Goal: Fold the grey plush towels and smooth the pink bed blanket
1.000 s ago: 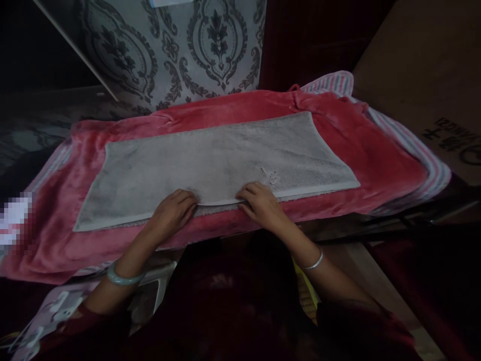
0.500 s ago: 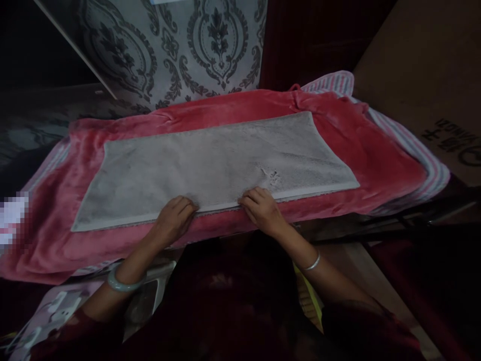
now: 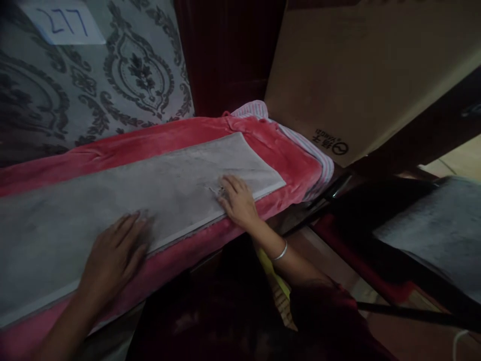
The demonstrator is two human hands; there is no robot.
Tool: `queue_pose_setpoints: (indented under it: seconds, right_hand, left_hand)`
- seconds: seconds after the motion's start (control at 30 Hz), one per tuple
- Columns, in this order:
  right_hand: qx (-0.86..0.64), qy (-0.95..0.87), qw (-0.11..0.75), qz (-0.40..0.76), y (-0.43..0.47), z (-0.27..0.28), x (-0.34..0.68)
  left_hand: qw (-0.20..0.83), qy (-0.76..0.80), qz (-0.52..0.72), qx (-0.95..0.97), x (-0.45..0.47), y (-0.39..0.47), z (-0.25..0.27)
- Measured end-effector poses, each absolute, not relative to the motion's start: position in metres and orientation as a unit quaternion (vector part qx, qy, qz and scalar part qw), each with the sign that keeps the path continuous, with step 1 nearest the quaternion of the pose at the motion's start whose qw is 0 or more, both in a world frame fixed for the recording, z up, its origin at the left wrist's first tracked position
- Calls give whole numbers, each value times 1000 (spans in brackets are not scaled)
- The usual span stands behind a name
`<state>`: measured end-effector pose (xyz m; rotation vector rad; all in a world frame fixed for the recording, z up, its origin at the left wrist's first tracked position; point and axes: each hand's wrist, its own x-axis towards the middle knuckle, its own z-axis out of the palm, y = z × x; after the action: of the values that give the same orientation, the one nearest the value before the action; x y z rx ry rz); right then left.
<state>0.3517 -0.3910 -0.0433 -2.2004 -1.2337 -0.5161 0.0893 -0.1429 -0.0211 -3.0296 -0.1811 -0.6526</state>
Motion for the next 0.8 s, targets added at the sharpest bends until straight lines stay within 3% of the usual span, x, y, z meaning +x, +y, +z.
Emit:
queue_pose_setpoints:
  seconds: [0.23, 0.53, 0.8]
  right_hand:
    - [-919, -367, 113, -86, -438, -66, 413]
    - [-897, -378, 154, -171, -434, -62, 428]
    - [-904, -380, 112, -163, -439, -78, 442]
  left_hand:
    - [39, -131, -109, -985, 95, -150, -40]
    - [35, -112, -148, -982, 92, -145, -44]
    - [32, -137, -129, -982, 88, -150, -49]
